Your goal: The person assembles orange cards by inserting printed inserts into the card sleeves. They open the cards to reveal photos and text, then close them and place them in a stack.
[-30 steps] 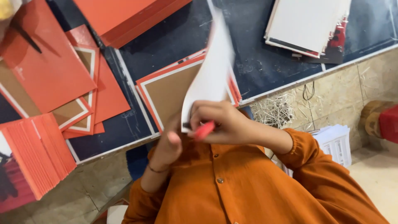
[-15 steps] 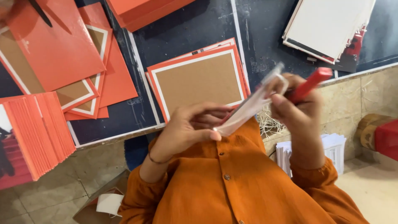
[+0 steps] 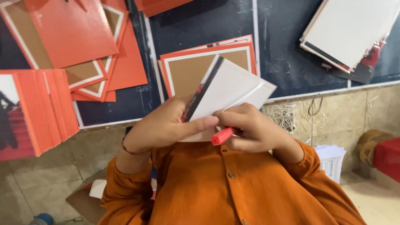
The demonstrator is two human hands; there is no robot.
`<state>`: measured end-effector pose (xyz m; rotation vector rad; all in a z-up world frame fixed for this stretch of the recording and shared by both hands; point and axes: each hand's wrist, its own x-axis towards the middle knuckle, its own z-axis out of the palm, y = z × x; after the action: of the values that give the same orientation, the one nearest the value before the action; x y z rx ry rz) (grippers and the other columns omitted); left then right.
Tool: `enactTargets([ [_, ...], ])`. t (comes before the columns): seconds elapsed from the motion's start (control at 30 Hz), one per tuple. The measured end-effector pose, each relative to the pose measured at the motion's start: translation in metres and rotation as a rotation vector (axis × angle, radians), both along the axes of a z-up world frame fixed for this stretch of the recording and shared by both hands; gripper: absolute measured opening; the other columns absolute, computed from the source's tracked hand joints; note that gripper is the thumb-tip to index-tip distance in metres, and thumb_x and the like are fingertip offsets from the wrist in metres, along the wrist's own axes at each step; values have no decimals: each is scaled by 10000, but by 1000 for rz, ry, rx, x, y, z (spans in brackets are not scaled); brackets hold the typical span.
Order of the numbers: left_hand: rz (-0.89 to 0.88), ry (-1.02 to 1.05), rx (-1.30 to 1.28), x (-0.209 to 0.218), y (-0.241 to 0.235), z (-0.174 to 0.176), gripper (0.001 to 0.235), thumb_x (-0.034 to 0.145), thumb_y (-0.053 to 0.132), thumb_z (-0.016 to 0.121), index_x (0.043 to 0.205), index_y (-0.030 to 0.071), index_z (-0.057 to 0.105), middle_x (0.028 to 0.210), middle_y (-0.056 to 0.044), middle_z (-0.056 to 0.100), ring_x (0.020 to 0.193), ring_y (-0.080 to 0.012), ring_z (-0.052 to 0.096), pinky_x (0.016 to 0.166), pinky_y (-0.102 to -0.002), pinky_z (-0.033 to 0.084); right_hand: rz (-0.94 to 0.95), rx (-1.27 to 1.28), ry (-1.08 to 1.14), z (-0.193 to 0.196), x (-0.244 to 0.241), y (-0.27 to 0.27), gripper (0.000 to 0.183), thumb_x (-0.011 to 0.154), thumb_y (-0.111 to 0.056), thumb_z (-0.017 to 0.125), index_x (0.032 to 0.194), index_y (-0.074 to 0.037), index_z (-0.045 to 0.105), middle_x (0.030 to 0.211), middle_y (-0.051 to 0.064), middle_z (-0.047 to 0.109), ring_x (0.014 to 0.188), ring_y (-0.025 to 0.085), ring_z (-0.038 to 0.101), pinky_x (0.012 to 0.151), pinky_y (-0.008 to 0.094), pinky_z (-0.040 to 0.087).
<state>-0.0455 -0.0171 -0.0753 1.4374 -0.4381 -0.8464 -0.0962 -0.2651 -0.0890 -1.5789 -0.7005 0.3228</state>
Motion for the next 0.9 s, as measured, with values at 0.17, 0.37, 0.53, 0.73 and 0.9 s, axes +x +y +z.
enactTargets([
  [0.17,336,-71,194,1,42,-6,229,991,252,762,1103,53,763,952,-1,688,865,-90,589,735,-253,492,-158,86,58,-43,-33,-92,64,988,-100,586,929,-107,561,751,20,439,571,193,455,537,311,408],
  [0.37,726,-168,385,-4,117,-22,269,1070,273,769,916,101,631,826,38,568,743,-94,495,688,-268,410,-1113,-86,433,-14,-66,-163,308,1062,30,363,900,-232,378,753,-115,349,607,34,291,547,215,259],
  [0.53,798,-201,420,-12,132,-26,337,1076,308,787,892,84,615,826,65,570,833,-75,520,769,-258,471,-1148,-372,717,-42,-122,-228,317,1077,29,356,865,-208,342,777,-106,339,639,39,300,568,193,248],
  [0.73,476,-489,51,7,118,-19,198,1126,129,592,1215,-5,707,1241,-174,770,1253,-373,796,1305,-551,618,-1364,-898,949,-176,-205,-328,125,1139,-206,610,1134,-111,691,887,-5,585,753,114,508,660,281,426],
  [0.9,682,-718,-169,1,92,-32,91,983,75,856,930,139,820,1764,26,438,1692,-196,372,1232,-432,697,-1874,-244,1185,-227,-208,-317,166,1068,-83,596,1052,-223,509,721,-115,433,551,5,328,499,189,275],
])
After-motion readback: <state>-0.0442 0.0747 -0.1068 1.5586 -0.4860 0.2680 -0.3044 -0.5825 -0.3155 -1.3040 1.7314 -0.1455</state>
